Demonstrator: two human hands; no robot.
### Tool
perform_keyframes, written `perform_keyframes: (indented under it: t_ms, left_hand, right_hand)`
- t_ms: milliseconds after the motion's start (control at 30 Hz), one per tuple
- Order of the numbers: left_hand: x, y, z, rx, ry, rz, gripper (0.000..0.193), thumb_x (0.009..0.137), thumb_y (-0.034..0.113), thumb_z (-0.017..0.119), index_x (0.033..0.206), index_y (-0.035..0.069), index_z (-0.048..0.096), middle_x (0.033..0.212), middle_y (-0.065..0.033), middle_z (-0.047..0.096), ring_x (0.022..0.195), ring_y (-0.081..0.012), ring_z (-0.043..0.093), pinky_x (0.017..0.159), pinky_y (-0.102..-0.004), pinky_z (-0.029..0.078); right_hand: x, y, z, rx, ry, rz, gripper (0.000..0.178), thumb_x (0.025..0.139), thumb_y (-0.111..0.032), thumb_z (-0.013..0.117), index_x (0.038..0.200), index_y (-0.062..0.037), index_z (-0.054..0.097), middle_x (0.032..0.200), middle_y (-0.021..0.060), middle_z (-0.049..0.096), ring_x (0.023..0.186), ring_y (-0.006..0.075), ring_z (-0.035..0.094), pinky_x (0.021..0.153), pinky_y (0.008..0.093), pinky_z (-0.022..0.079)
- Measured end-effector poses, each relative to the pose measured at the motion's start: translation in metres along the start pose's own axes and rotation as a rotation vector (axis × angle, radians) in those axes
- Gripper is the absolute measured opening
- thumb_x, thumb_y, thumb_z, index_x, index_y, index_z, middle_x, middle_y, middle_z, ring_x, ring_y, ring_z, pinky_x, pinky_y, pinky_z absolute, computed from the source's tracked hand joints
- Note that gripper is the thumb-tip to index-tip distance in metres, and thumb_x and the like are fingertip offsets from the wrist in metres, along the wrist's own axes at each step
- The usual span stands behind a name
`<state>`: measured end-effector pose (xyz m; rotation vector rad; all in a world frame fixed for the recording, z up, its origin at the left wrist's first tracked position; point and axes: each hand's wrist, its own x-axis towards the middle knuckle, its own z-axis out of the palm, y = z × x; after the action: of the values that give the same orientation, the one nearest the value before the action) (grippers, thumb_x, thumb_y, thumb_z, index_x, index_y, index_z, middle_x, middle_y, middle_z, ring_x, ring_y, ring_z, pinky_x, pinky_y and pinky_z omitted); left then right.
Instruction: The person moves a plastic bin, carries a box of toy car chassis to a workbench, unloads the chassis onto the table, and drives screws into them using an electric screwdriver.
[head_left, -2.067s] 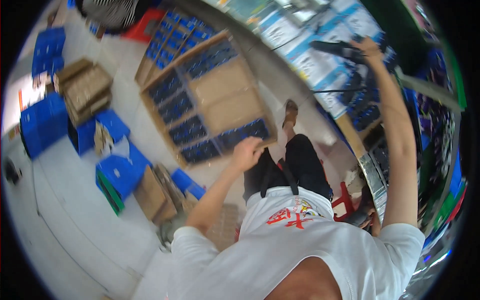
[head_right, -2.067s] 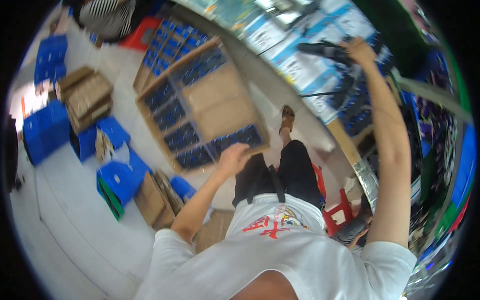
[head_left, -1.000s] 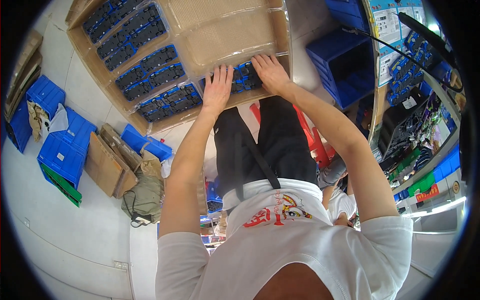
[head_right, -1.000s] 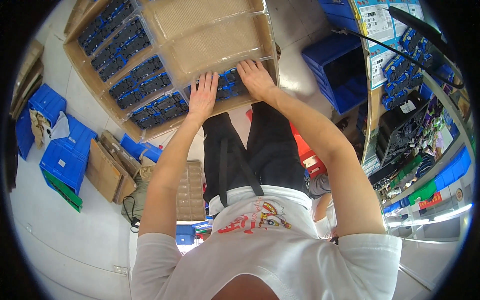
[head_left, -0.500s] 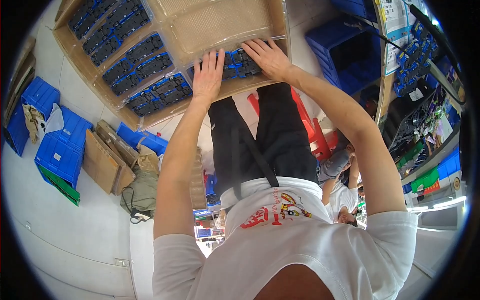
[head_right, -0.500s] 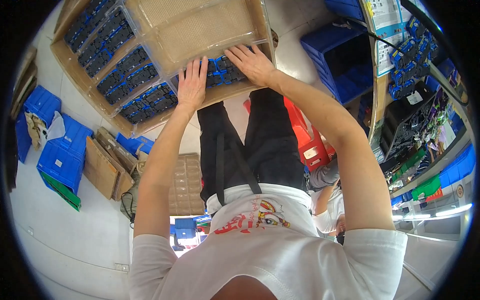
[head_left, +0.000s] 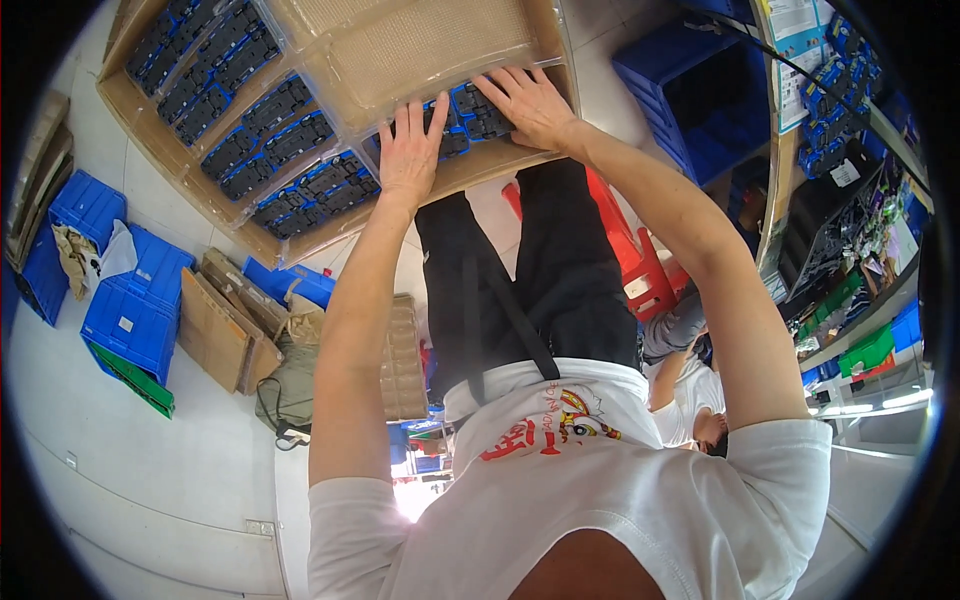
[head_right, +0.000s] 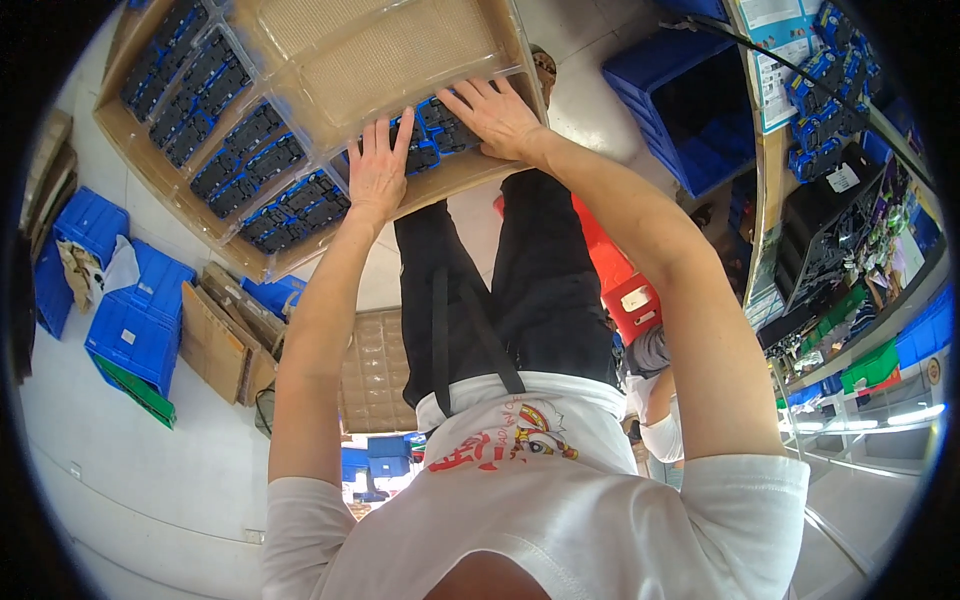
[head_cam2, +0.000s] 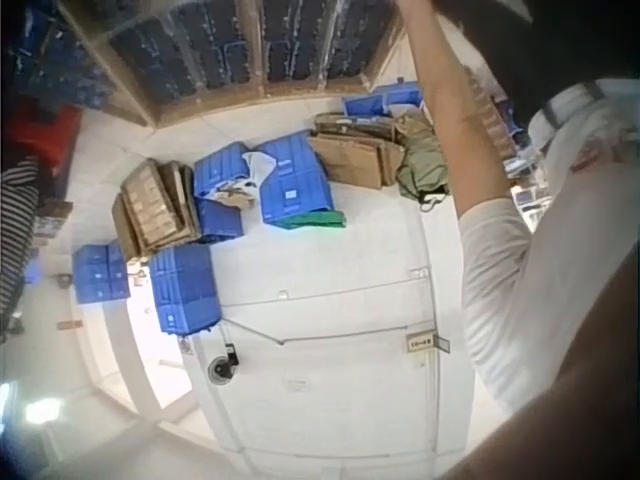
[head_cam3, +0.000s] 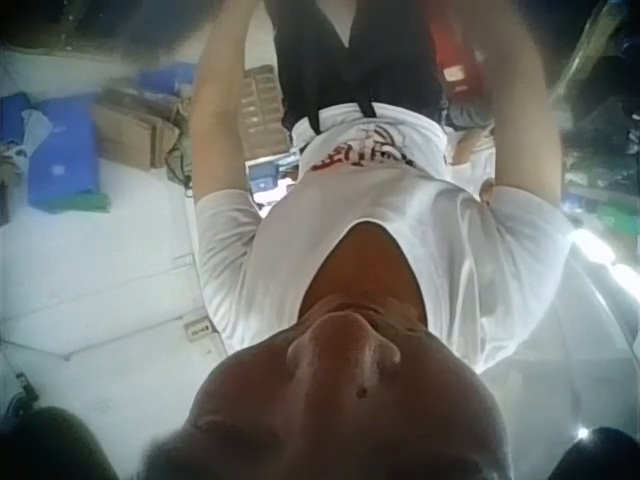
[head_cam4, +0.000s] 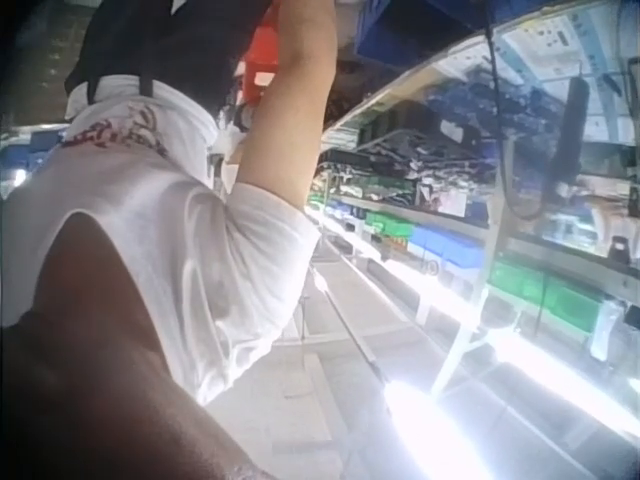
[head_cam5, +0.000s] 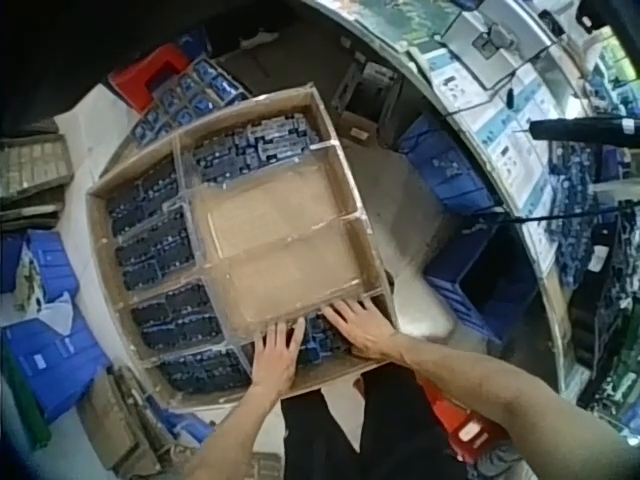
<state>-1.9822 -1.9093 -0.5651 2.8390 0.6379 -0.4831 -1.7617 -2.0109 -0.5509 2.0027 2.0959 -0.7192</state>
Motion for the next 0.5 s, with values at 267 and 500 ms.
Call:
perform_keyframes:
  t_ms: [267, 500]
  left_hand:
    - [-0.009, -0.009, -0.027, -0.188, -0.055, 0.063, 0.102, 0.069, 0.011, 0.077, 0.157, 0.020, 0.027, 0.138, -0.0158, 0.045, 0.129, -0.0342, 0.044, 0.108, -0.0565, 0.036]
    - [-0.016, -0.014, -0.049, -0.265, -0.055, 0.106, 0.118, 0.055, 0.016, 0.086, 0.157, 0.017, 0.027, 0.137, -0.0162, 0.046, 0.129, -0.0352, 0.045, 0.107, -0.0552, 0.037]
  right_hand:
    - [-0.011, -0.004, -0.028, 0.114, -0.016, 0.010, 0.112, 0.055, -0.025, 0.089, 0.151, -0.0093, 0.034, 0.138, 0.0141, 0.048, 0.133, 0.0323, 0.044, 0.111, 0.0494, 0.033]
    - [-0.016, -0.013, -0.050, 0.113, 0.003, -0.017, 0.109, 0.053, -0.025, 0.091, 0.147, -0.0057, 0.040, 0.130, 0.0135, 0.054, 0.125, 0.0310, 0.051, 0.104, 0.0491, 0.039]
